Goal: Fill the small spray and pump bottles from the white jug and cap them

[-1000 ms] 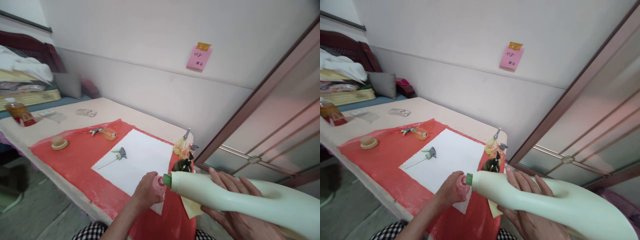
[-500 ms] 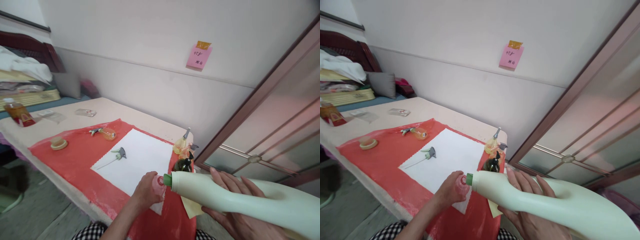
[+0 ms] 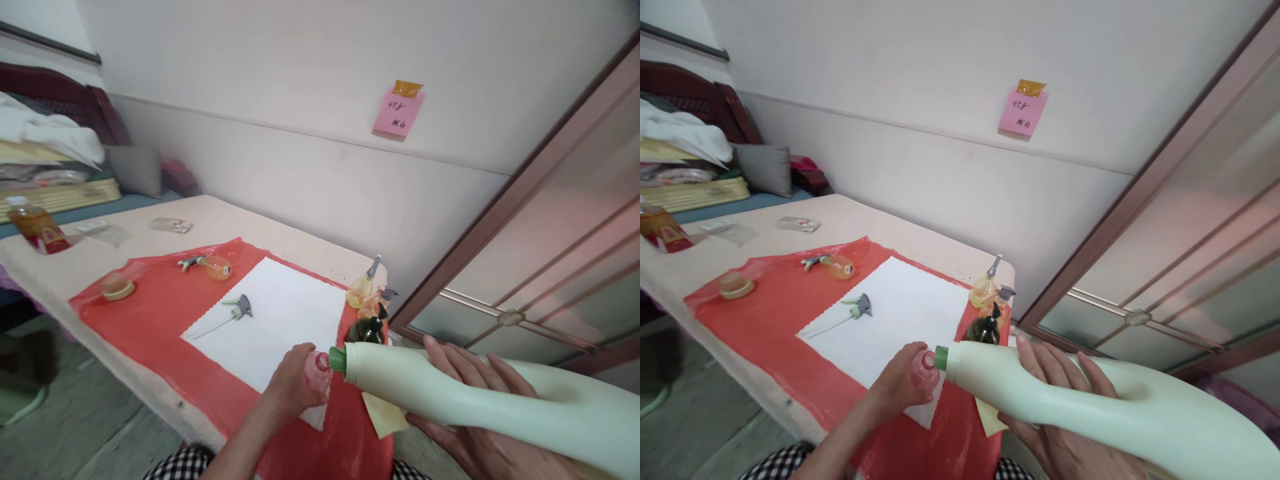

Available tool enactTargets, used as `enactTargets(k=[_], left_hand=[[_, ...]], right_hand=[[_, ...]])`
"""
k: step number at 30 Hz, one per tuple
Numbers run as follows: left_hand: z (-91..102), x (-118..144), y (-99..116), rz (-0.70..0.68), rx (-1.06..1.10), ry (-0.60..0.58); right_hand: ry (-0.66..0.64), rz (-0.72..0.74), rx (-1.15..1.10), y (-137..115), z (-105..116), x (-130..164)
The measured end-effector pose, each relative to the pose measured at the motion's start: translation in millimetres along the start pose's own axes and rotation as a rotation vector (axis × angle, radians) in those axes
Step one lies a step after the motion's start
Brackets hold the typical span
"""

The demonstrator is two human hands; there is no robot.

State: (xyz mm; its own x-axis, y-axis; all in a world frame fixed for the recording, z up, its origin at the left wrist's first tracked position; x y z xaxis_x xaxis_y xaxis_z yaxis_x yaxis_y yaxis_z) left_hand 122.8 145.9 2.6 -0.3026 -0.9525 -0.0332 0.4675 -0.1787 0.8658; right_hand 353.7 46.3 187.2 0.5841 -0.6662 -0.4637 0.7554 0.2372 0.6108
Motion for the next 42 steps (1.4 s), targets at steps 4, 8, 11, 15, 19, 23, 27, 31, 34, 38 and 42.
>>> enactTargets(k=[4, 8, 11, 15, 19, 23, 27, 31, 34, 38, 42], left_hand=[[0.4, -0.3, -0.1, -0.002, 0.001, -0.005], [-1.6, -1.0, -0.8, -0.013, -0.002, -0.004], [-2.8, -0.7, -0.7, -0.021, -0.005, -0.001], [-4.4, -0.8, -0.6, -0.029, -0.013, 0.004], [-4.3, -1.1, 0.3, -0.031, -0.015, 0.008], [-1.8, -0.3, 2.4, -0.025, -0.012, -0.001], [-2.0, -0.5, 2.3, -0.028, -0.012, 0.005], [-5.4, -1.7, -1.0, -0.039, -0.010, 0.022], [-6.3, -1.3, -2.4, -0.041, -0.003, 0.025], [-3.7, 0.5, 0.6, -0.038, 0.003, 0.021], [-3.0, 0.9, 3.1, -0.038, 0.003, 0.026]], right_hand=[[-0.005, 0.007, 0.006, 1.1, -0.6, 1.4], [-0.027, 0.017, -0.005, 1.3, -1.5, 4.2], [0.004, 0.016, 0.003, 0.7, -1.4, 4.9], [-0.003, 0.015, 0.008, 0.4, -3.6, 4.9], [-0.004, 0.011, 0.007, 0.6, -4.8, 4.0], [-0.002, 0.009, -0.006, 0.4, -2.9, 3.2], [0.005, 0.013, 0.013, -0.1, -1.8, 2.3], [0.004, 0.016, 0.015, -0.6, -2.7, 1.7], [-0.004, 0.030, 0.026, -0.5, -2.5, 1.6], [-0.007, 0.042, 0.031, 0.6, -0.5, 0.5], [-0.004, 0.037, 0.030, 1.1, 0.3, 0.0]])
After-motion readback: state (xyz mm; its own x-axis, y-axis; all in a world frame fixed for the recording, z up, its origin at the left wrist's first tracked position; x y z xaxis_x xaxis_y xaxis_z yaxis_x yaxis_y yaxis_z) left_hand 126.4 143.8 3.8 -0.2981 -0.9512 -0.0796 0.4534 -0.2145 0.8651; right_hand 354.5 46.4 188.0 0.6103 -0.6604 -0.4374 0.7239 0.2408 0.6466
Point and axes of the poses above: each hand's wrist, its own x-axis away from the middle knuckle, its own z-axis out of the back of the hand, y = z × x, the point moved 2 cm from there along -x, towards the middle knuckle
